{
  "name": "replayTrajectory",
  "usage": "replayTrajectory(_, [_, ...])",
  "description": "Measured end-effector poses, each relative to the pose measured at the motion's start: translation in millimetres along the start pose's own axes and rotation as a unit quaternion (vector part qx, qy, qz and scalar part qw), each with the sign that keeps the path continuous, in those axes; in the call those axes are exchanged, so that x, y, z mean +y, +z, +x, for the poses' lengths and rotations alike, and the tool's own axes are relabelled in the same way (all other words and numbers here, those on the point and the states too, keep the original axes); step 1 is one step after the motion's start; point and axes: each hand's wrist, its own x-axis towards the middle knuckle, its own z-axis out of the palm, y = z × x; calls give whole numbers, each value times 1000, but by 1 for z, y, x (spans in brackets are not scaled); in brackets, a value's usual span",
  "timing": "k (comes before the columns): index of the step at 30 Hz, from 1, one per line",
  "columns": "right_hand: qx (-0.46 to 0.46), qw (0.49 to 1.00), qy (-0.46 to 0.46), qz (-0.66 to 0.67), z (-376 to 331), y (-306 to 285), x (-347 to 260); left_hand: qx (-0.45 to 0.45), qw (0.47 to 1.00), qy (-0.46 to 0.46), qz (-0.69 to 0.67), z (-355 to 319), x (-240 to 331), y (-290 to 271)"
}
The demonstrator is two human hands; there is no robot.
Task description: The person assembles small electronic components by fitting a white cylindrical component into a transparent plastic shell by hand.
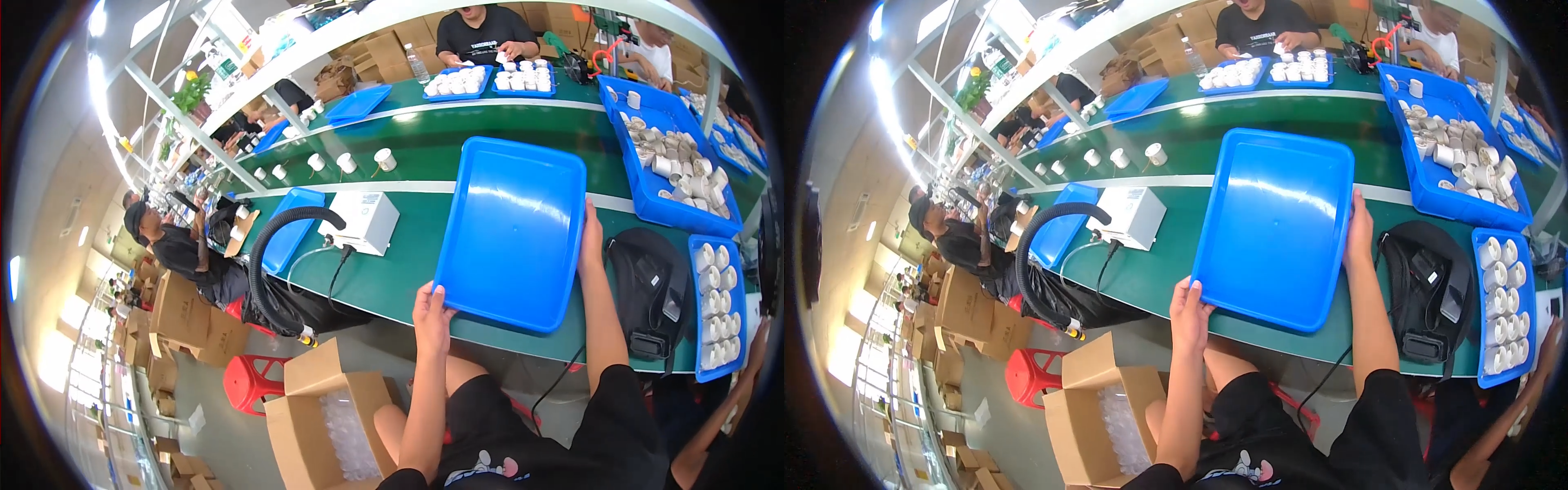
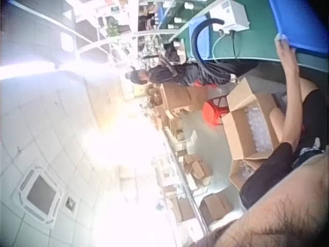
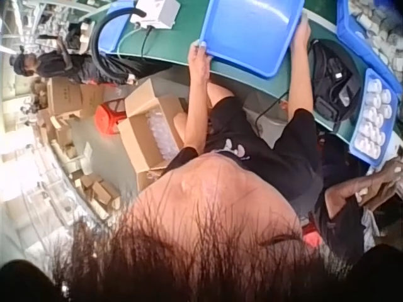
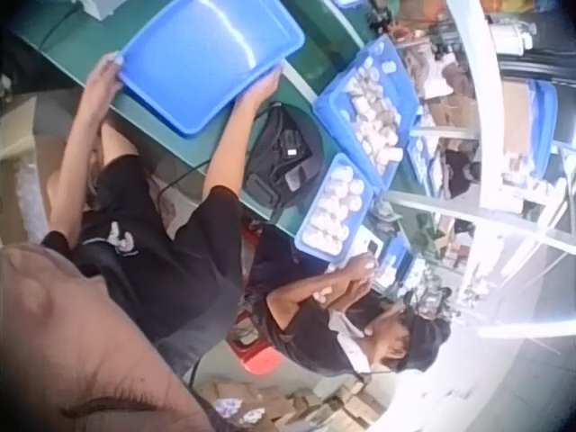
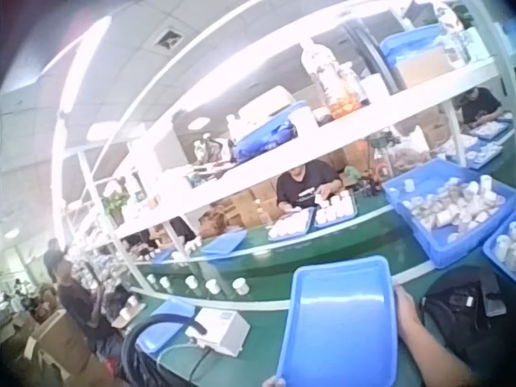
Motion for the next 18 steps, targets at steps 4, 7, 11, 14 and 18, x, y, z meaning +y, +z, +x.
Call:
replayTrajectory(4, [-153, 966, -109, -176, 6, -15, 35, -60, 987, -49, -142, 21, -20, -6])
replayTrajectory(7, [-191, 974, -37, -112, 12, -27, 60, -43, 984, -37, -169, 27, -23, 1])
replayTrajectory(11, [-116, 951, -117, -261, -5, 4, 44, -10, 992, -2, -126, 26, -22, -6])
replayTrajectory(14, [-51, 889, -286, -354, 1, -7, 36, -26, 992, 6, -125, 23, -22, -5])
replayTrajectory(18, [-91, 980, -132, -115, 51, -68, 41, -48, 992, -4, -116, 17, -26, 4])
